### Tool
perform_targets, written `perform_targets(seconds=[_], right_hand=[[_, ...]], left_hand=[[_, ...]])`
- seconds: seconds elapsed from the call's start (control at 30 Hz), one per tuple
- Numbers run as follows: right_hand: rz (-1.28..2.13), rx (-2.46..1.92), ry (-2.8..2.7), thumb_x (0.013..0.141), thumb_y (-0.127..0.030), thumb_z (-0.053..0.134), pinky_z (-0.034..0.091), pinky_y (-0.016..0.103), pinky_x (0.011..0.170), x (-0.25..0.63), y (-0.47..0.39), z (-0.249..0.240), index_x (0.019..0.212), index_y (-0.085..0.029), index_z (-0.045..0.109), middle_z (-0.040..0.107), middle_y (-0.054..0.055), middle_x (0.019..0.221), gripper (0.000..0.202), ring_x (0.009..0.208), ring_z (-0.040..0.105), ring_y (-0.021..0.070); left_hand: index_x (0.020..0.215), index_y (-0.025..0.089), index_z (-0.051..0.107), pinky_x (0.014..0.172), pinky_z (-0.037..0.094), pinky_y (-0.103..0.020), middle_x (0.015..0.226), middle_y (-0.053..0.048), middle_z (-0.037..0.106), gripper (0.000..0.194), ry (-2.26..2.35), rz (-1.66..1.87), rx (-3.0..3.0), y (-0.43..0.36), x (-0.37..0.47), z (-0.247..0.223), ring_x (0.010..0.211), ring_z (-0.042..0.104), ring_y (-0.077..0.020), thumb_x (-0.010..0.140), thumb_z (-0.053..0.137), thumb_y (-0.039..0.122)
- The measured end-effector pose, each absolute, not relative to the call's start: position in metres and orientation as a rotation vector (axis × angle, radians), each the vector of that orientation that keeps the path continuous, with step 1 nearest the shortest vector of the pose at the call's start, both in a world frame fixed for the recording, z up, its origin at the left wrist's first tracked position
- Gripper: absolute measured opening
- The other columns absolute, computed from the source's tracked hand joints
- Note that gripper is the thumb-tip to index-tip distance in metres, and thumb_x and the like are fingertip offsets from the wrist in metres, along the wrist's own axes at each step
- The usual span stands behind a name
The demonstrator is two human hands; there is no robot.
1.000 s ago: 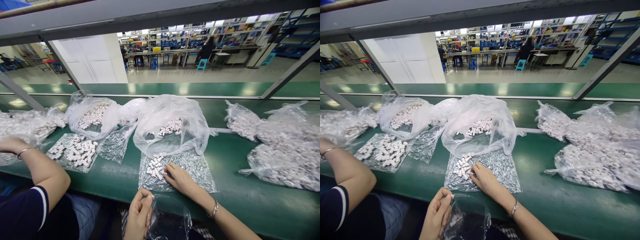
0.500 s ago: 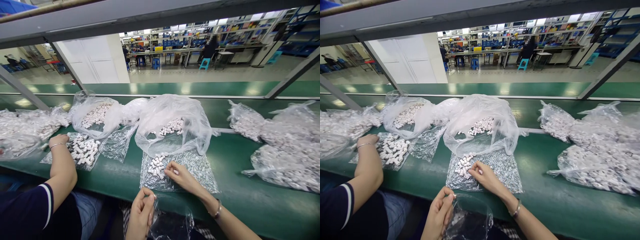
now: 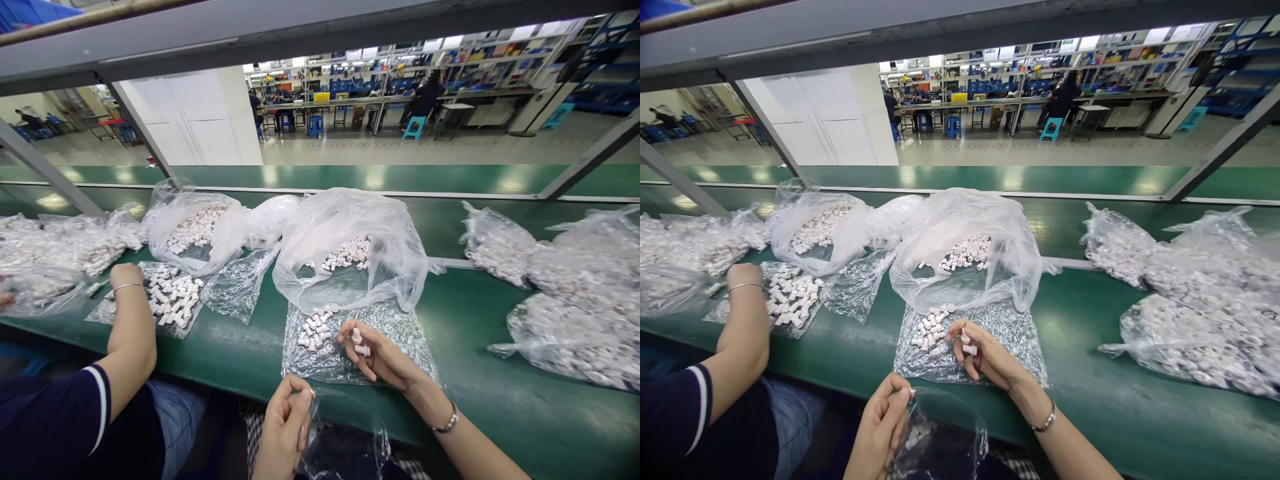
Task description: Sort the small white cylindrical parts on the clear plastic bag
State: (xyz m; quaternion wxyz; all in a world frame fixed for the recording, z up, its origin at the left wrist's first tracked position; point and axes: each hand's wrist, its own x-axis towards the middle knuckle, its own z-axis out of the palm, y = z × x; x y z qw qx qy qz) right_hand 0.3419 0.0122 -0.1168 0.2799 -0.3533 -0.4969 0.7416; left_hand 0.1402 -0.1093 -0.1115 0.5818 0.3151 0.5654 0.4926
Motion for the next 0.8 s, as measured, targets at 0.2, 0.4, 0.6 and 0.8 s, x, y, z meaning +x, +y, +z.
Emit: perform_targets(seconds=[0.2,0.4,0.6,0.8], right_hand=[[1.094,-1.22,-2.085,0.096,-0.039,0.054,0.036,0.026,0.059,0.327,0.021,-0.122,0.099,-0.022,0.06,0.05,-0.003,0.07,0.018,0.061,0.047,0.0136],[0.733,-1.192,-2.436,0.095,-0.027,0.052,0.038,0.029,0.067,0.316,0.02,-0.139,0.111,-0.021,0.056,0.064,0.003,0.093,0.017,0.077,0.059,0.0184],[1.629,-1.093,-1.719,0.097,-0.053,0.046,0.029,0.022,0.045,0.336,0.022,-0.124,0.101,-0.023,0.053,0.052,-0.003,0.077,0.031,0.052,0.036,0.0096],[1.615,-1.07,-1.702,0.099,-0.054,0.041,0.031,0.022,0.045,0.335,0.023,-0.114,0.093,-0.021,0.056,0.056,0.0,0.081,0.037,0.054,0.041,0.0101]], left_hand=[[0.081,0.03,0.065,0.034,0.024,-0.014,0.034,0.008,0.033,0.033,1.449,1.12,0.849,-0.112,0.136,-0.118,0.03,0.039,-0.0074,0.081,0.062,0.063],[0.082,0.031,0.061,0.034,0.027,-0.015,0.038,0.008,0.034,0.031,1.516,0.97,0.964,-0.113,0.129,-0.115,0.03,0.038,-0.0071,0.087,0.055,0.06],[0.08,0.029,0.06,0.033,0.026,-0.015,0.036,0.008,0.031,0.036,1.502,1.014,0.909,-0.11,0.136,-0.103,0.028,0.031,-0.0055,0.086,0.054,0.064],[0.08,0.029,0.063,0.034,0.02,-0.014,0.035,0.008,0.03,0.034,1.476,1.133,0.797,-0.111,0.145,-0.099,0.028,0.035,-0.0063,0.08,0.063,0.063]])
